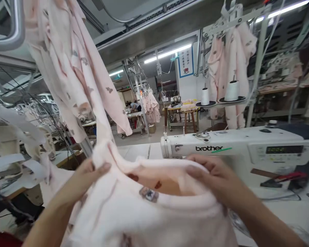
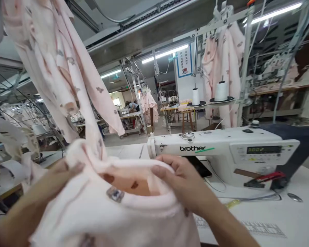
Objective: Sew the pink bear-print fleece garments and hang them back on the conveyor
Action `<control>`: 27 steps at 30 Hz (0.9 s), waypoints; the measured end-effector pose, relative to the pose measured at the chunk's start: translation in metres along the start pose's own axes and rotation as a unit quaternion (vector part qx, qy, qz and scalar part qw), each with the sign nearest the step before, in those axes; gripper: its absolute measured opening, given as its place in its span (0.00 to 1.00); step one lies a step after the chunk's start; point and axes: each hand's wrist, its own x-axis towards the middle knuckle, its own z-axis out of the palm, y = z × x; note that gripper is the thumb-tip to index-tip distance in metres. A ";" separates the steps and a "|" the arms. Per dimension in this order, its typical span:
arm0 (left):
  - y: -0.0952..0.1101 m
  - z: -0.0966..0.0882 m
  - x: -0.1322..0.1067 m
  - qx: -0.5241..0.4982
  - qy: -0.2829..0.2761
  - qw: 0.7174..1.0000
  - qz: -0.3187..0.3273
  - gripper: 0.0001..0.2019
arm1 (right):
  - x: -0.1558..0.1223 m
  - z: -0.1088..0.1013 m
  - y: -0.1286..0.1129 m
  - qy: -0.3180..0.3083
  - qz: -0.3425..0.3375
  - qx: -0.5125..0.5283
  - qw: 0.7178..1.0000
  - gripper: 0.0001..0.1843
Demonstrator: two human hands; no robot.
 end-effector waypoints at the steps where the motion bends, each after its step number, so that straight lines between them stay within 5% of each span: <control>1: -0.011 0.008 -0.002 0.036 -0.011 0.999 0.019 0.27 | -0.001 0.007 0.013 0.010 0.007 -0.006 1.000 0.18; 5: -0.052 0.064 -0.005 0.204 -0.002 0.968 0.145 0.30 | -0.004 0.037 0.059 0.023 0.021 0.016 0.999 0.19; 9: -0.067 0.125 -0.001 0.209 -0.215 0.942 0.155 0.16 | -0.021 0.030 0.071 0.040 0.026 -0.004 0.999 0.17; 11: -0.068 0.144 0.000 0.142 -0.260 0.947 0.123 0.12 | -0.035 0.014 0.073 0.087 0.051 -0.035 0.994 0.18; 14: -0.068 0.161 -0.004 0.078 -0.306 0.945 0.088 0.14 | -0.056 -0.013 0.082 0.161 0.093 -0.071 0.980 0.20; 18: -0.069 0.178 -0.013 0.173 -0.363 0.908 0.115 0.10 | -0.075 -0.028 0.095 0.196 0.115 -0.102 0.968 0.20; 27: -0.081 0.189 -0.014 0.150 -0.285 0.942 0.100 0.13 | -0.078 -0.037 0.102 0.058 0.144 -0.238 0.959 0.16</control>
